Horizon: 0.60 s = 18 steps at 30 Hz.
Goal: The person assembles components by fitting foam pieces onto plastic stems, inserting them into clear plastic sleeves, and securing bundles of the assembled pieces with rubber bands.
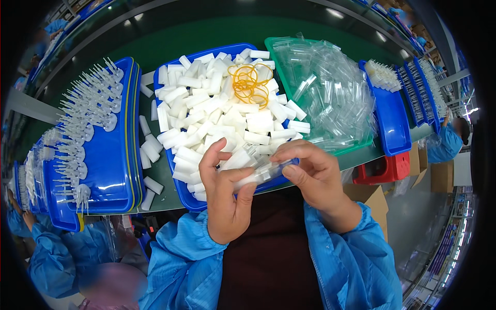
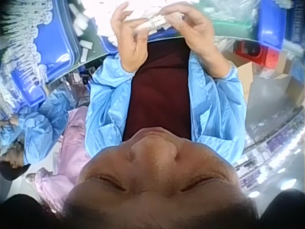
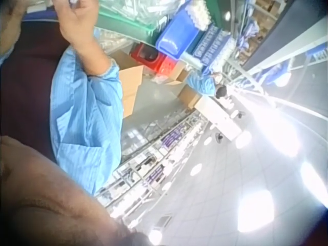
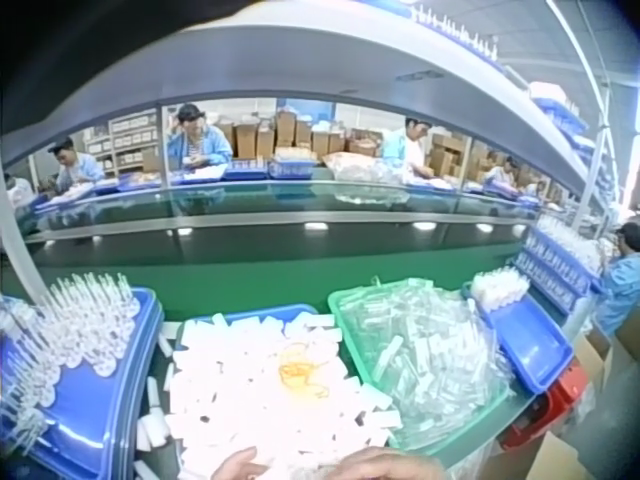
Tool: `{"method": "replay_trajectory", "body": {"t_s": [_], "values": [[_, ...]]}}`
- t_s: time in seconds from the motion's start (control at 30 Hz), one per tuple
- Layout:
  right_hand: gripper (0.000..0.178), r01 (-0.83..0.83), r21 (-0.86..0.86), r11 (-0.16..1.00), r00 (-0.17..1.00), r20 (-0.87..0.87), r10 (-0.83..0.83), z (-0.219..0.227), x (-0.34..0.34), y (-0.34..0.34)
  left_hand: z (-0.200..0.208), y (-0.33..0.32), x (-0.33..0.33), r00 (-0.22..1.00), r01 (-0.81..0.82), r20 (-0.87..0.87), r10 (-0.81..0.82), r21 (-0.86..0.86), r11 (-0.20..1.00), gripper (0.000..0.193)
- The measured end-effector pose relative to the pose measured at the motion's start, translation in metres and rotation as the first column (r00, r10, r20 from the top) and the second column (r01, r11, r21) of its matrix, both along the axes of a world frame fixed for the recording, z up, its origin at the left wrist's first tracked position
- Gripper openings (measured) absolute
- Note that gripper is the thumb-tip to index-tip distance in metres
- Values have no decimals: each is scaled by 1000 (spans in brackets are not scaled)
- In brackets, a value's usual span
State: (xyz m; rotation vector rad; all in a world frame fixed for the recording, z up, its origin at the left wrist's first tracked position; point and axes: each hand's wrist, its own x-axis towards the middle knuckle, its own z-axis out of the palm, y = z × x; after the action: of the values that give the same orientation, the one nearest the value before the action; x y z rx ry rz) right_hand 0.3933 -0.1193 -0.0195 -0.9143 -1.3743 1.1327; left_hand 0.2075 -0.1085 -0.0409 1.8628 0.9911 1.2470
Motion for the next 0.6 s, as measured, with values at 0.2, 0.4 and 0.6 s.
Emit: {"method": "replay_trajectory", "body": {"t_s": [0.2,0.4,0.6], "values": [[20,21,-75,997,999,33,-19,5,0,-2,-12,-4,4,998,-59,-7,61,134,989,16],[20,51,-40,998,985,165,-43,5,-4,-3,-31,-5,12,974,-119,210,86,151,981,48],[20,37,11,999,963,266,-39,-4,-21,-12,-47,-4,17,936,-110,351,-34,380,918,76]]}}
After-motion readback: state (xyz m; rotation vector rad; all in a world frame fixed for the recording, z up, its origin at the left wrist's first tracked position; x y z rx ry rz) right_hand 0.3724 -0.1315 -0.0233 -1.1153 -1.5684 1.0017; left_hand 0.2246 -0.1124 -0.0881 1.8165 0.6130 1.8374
